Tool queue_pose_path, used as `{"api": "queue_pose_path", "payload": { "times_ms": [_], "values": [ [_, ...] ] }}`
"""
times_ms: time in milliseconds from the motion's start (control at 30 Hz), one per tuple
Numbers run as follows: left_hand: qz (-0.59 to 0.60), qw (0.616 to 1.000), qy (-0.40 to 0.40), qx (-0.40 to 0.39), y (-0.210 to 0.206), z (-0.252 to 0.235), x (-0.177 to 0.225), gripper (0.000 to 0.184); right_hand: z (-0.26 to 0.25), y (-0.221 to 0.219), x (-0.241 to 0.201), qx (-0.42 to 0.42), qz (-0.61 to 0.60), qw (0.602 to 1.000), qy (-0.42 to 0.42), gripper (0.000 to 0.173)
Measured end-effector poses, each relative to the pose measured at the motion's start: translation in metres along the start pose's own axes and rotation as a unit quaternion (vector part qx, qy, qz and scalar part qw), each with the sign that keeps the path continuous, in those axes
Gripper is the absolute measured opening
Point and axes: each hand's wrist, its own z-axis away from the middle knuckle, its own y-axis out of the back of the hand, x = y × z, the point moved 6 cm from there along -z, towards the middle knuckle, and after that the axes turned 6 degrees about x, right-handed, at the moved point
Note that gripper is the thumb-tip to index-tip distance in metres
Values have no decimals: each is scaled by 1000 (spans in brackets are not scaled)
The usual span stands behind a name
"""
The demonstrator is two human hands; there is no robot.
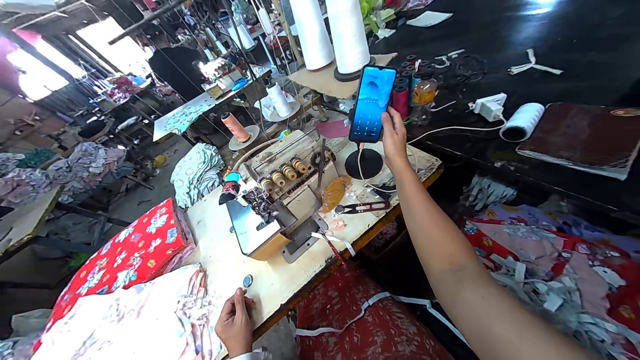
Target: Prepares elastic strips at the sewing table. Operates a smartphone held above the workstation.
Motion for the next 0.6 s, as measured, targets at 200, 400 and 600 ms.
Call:
{"api": "queue_pose_path", "payload": {
  "times_ms": [200, 400, 600],
  "values": [
    [6, 1000, -8, 4, 1, 1, 2, 23, 16, 24, 2, 60, -21, 997, -49, 55],
    [-96, 985, -143, -21, 2, 1, 6, 42, 32, 22, 10, 55, -37, 996, -65, 53],
    [-191, 958, -204, -69, -13, 6, 3, 28, 23, -1, 1, 9, -45, 998, -37, 64]
  ]
}}
